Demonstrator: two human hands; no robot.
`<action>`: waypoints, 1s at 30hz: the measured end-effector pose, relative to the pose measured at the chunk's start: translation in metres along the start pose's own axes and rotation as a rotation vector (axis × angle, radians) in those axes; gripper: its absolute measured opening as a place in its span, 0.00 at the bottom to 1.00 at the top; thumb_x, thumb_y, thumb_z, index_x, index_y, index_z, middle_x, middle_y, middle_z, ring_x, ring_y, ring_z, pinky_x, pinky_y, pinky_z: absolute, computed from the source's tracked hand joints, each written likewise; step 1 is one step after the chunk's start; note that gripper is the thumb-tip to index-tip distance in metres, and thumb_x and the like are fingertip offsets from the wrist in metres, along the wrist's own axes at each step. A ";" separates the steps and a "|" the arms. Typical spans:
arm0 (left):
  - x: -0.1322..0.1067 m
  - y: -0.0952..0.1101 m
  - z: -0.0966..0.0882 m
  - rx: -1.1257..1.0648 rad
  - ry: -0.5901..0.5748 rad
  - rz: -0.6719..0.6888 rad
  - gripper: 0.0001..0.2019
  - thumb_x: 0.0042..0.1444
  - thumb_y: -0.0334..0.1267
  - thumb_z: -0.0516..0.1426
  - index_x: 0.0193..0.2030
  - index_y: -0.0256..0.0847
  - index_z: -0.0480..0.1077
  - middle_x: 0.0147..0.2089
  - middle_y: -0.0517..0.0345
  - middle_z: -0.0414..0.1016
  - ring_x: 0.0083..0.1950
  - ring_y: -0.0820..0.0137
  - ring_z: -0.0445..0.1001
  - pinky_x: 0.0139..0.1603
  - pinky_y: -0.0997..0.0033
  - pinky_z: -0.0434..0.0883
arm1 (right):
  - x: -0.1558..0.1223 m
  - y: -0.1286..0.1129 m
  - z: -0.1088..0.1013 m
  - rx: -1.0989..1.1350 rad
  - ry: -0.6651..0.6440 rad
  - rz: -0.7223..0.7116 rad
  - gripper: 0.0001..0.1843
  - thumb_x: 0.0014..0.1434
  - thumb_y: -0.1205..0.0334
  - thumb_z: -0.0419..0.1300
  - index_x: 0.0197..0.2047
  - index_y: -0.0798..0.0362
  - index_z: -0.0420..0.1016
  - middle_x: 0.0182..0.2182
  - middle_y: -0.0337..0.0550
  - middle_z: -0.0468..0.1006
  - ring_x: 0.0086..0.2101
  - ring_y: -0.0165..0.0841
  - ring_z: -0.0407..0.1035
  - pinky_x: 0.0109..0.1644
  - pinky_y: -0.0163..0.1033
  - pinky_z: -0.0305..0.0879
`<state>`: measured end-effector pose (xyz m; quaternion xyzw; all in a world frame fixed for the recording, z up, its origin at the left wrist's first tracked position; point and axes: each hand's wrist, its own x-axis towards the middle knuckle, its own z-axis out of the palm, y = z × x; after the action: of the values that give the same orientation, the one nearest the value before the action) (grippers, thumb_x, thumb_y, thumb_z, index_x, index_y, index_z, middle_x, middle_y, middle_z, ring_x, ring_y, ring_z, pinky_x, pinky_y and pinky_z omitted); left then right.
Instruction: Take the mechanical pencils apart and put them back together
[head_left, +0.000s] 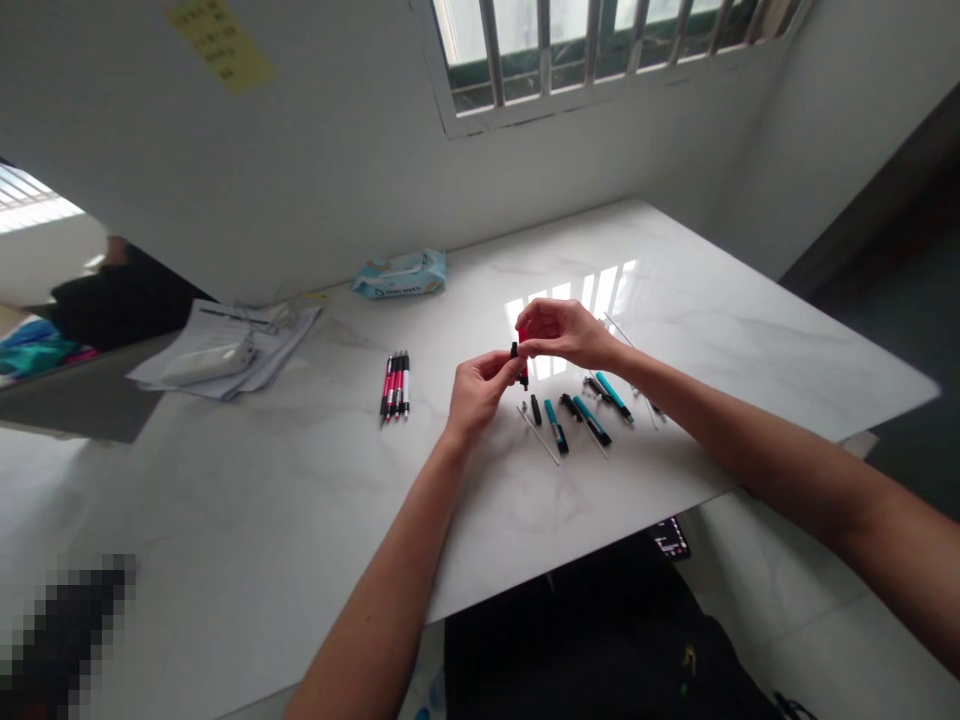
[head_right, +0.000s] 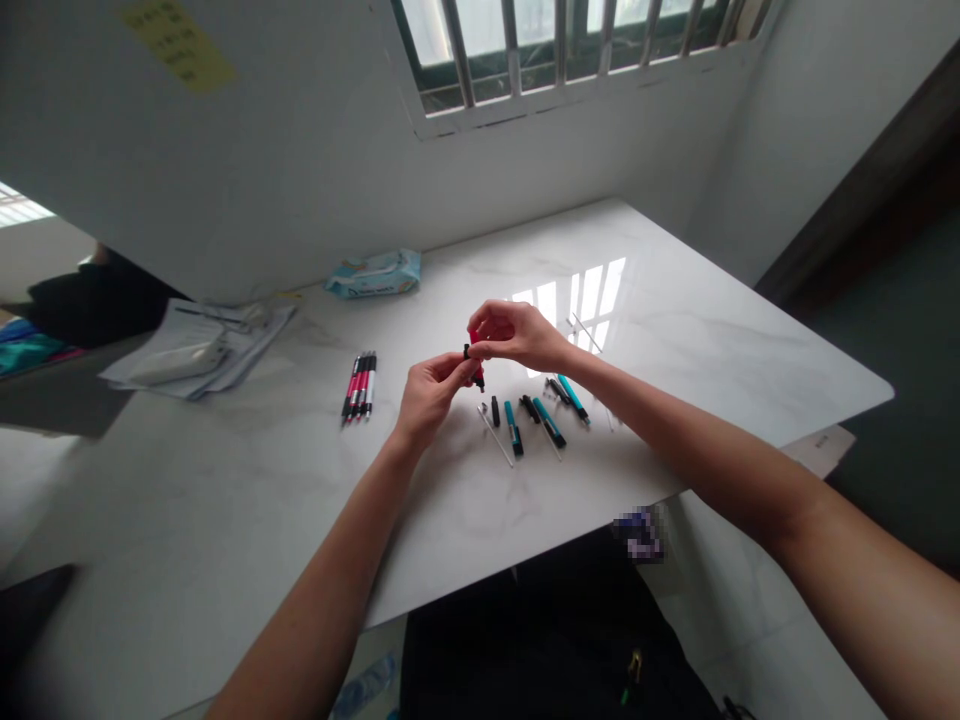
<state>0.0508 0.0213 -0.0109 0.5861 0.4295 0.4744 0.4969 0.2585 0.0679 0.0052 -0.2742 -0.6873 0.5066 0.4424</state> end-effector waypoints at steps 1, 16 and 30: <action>0.000 0.001 0.000 -0.003 0.003 0.004 0.23 0.53 0.58 0.75 0.41 0.39 0.87 0.34 0.52 0.84 0.36 0.67 0.79 0.42 0.66 0.76 | 0.000 -0.001 -0.003 -0.038 -0.002 -0.001 0.27 0.57 0.41 0.79 0.47 0.51 0.79 0.35 0.42 0.86 0.36 0.36 0.81 0.46 0.46 0.80; 0.000 0.004 -0.001 -0.042 0.131 0.024 0.24 0.52 0.58 0.75 0.42 0.38 0.85 0.40 0.47 0.88 0.39 0.65 0.84 0.42 0.66 0.77 | -0.010 -0.011 -0.129 -1.093 0.169 0.591 0.08 0.61 0.58 0.76 0.43 0.51 0.90 0.42 0.46 0.89 0.38 0.39 0.80 0.42 0.41 0.72; 0.001 0.004 -0.003 -0.042 0.138 0.023 0.24 0.52 0.58 0.75 0.41 0.37 0.85 0.40 0.47 0.88 0.39 0.66 0.83 0.41 0.67 0.76 | -0.008 0.002 -0.129 -1.110 0.111 0.628 0.09 0.63 0.59 0.73 0.46 0.51 0.91 0.44 0.46 0.90 0.41 0.39 0.81 0.40 0.39 0.71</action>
<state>0.0480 0.0219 -0.0062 0.5461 0.4460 0.5284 0.4730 0.3766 0.1207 0.0132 -0.6766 -0.7105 0.1657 0.1000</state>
